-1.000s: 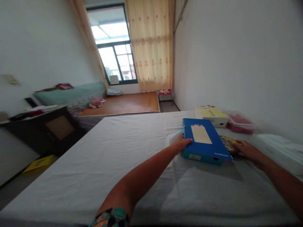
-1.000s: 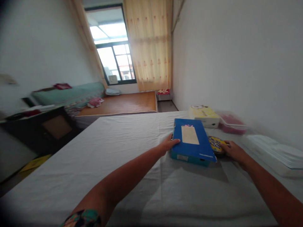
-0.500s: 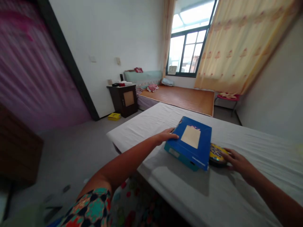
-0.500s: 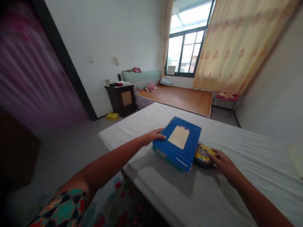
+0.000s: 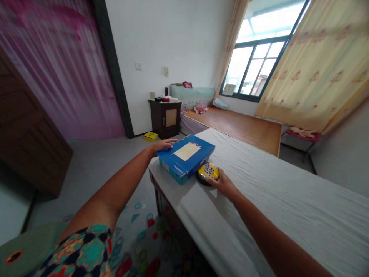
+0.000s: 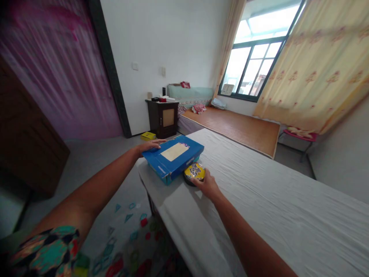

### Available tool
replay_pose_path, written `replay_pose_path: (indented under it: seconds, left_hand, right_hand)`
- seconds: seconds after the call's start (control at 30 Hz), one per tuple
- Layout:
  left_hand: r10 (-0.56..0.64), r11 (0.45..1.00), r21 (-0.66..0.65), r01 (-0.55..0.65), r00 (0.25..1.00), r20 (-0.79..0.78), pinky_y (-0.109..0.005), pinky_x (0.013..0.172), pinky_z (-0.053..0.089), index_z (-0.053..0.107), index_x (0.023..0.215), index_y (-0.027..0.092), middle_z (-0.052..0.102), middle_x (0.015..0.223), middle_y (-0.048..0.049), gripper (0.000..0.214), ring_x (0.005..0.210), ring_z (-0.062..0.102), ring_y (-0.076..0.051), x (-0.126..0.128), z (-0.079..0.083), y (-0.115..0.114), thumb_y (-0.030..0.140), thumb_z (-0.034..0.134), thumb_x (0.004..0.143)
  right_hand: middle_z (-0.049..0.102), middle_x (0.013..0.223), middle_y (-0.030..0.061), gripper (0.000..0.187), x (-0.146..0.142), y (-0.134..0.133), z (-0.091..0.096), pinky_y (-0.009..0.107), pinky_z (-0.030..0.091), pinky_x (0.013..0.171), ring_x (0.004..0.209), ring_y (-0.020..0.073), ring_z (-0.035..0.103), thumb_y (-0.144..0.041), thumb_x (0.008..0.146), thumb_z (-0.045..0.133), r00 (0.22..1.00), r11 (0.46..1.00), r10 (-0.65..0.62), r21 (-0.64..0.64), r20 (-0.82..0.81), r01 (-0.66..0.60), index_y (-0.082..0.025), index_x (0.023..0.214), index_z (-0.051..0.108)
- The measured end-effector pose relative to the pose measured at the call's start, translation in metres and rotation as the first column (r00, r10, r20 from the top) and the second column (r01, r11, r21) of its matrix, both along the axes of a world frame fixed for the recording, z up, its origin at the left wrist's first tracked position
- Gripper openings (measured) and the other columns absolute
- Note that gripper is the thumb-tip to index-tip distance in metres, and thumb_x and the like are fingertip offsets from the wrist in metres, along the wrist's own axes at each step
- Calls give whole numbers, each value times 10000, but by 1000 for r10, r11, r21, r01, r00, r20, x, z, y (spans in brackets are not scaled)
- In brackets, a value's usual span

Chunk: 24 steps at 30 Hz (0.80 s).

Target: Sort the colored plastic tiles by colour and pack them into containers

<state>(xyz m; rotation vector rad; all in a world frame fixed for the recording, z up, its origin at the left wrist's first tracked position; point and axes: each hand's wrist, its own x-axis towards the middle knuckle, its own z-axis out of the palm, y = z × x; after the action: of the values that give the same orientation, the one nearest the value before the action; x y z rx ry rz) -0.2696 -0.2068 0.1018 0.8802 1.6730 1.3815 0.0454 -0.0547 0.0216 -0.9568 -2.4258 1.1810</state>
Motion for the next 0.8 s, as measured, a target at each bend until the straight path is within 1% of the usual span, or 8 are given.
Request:
replay_pose_path:
  seconds: [0.1,0.17,0.3,0.4,0.53,0.6,0.67,0.8]
  left_hand:
    - [50,999,24,-47,987,-152,-367,908,487,678,1111,138,674,1214,-111,623,1107,597,-290,-9,6,8,285,764,512]
    - [106,994,22,-104,961,-255,-374,924,472,705,1023,137,697,1163,-116,530,1114,594,-284,-13,14,10,331,777,536]
    - [191,980,33,-197,877,-440,-375,890,484,706,1033,163,715,1124,-91,548,1043,623,-256,-10,39,4,470,762,582]
    - [225,974,117,-194,766,-602,-326,886,479,707,1051,153,734,1051,-47,619,979,631,-230,11,64,8,599,704,622]
    - [156,987,140,-76,646,-747,-315,885,453,679,1127,178,735,981,30,694,928,613,-185,66,87,42,713,588,696]
    - [77,993,114,15,650,-756,-317,842,469,676,1133,200,735,940,53,737,875,615,-178,103,92,71,762,572,668]
    - [-19,982,109,151,663,-748,-330,846,481,685,1109,213,733,1023,43,732,905,625,-193,148,94,103,772,585,647]
    - [-257,864,100,494,602,-756,-375,984,454,707,1035,192,701,1171,-38,625,1104,606,-251,246,87,164,702,611,685]
  right_hand:
    - [523,1348,187,930,1,-8,-6,468,446,986,1220,328,521,-670,752,613,1000,1000,-9,25,-17,10,-170,1467,290]
    - [474,1404,185,870,20,-8,-14,472,432,1005,1253,320,496,-659,800,564,998,999,25,40,-66,-22,-189,1476,283]
    - [440,1437,190,798,102,8,-26,469,427,1031,1273,292,486,-620,846,524,997,1000,22,-5,-71,-22,-162,1468,325]
    - [485,1403,193,765,178,19,-23,459,420,1051,1256,280,511,-602,847,531,998,997,-32,-77,-46,28,-139,1438,388]
    - [504,1404,178,692,262,18,-5,443,424,1052,1227,270,542,-577,855,527,989,986,-139,-100,-45,134,-135,1385,475]
    - [534,1383,165,647,293,11,4,444,440,1032,1198,269,562,-557,855,534,979,979,-197,-75,-59,192,-147,1355,517]
    - [575,1338,154,609,320,3,9,438,459,1005,1159,266,584,-534,860,536,970,971,-237,-40,-60,235,-156,1337,541]
    - [597,1316,139,595,377,-8,10,420,468,988,1124,261,605,-517,863,535,947,947,-319,30,-24,320,-179,1353,540]
